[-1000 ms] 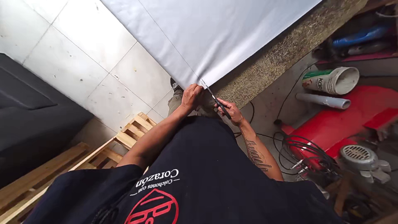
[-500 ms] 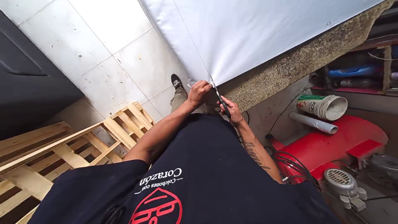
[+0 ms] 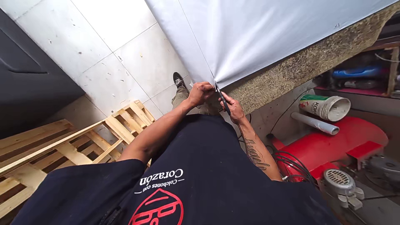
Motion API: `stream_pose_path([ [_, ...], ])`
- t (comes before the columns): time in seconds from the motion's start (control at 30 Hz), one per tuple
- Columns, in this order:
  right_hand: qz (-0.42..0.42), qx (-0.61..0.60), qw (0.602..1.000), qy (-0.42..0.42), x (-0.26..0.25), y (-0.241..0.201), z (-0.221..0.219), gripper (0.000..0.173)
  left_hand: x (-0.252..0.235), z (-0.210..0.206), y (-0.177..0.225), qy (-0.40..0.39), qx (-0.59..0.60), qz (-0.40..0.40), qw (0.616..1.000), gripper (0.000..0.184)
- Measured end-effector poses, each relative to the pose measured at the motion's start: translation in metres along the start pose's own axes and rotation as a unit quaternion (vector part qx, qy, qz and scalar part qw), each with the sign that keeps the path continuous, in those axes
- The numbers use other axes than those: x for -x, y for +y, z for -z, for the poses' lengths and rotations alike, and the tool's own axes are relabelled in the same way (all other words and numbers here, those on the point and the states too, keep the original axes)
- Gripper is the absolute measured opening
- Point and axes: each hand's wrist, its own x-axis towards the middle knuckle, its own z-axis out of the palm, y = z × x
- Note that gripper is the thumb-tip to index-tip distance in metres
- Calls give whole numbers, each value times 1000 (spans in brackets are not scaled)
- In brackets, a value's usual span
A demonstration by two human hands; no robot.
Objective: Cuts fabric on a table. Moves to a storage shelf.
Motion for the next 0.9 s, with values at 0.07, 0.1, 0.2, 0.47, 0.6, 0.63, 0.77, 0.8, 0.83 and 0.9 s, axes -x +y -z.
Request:
stream_pose_path([
  [0.07,-4,-1,1000,-3,-3,1,-1,45,-2,6,-5,-29,23,5,999,12],
  [0.1,-4,-2,1000,-6,-2,3,0,46,-3,9,-8,-46,24,2,999,12],
  [0.2,-6,-9,1000,-3,2,4,1,47,-5,10,-17,-67,28,-22,997,12],
  [0.47,-9,-10,1000,-6,-32,-18,-14,46,-7,17,-24,-108,58,-37,992,12],
  [0.6,-11,-7,1000,-2,-39,-24,-14,46,-7,16,-25,-113,63,-39,991,15],
  [0.63,-6,-5,1000,-1,-46,-29,-17,45,-7,15,-26,-113,65,-42,991,16],
  [0.77,4,2,1000,-6,-66,-41,-26,46,-8,18,-26,-112,70,-46,990,17],
  [0.8,0,3,1000,-6,-66,-41,-26,47,-9,19,-26,-117,69,-44,990,18],
  [0.83,0,-1,1000,-8,-65,-40,-24,46,-11,20,-26,-123,70,-39,989,19],
  [0.9,-2,-5,1000,-6,-65,-41,-23,46,-12,21,-25,-133,77,-30,988,20],
])
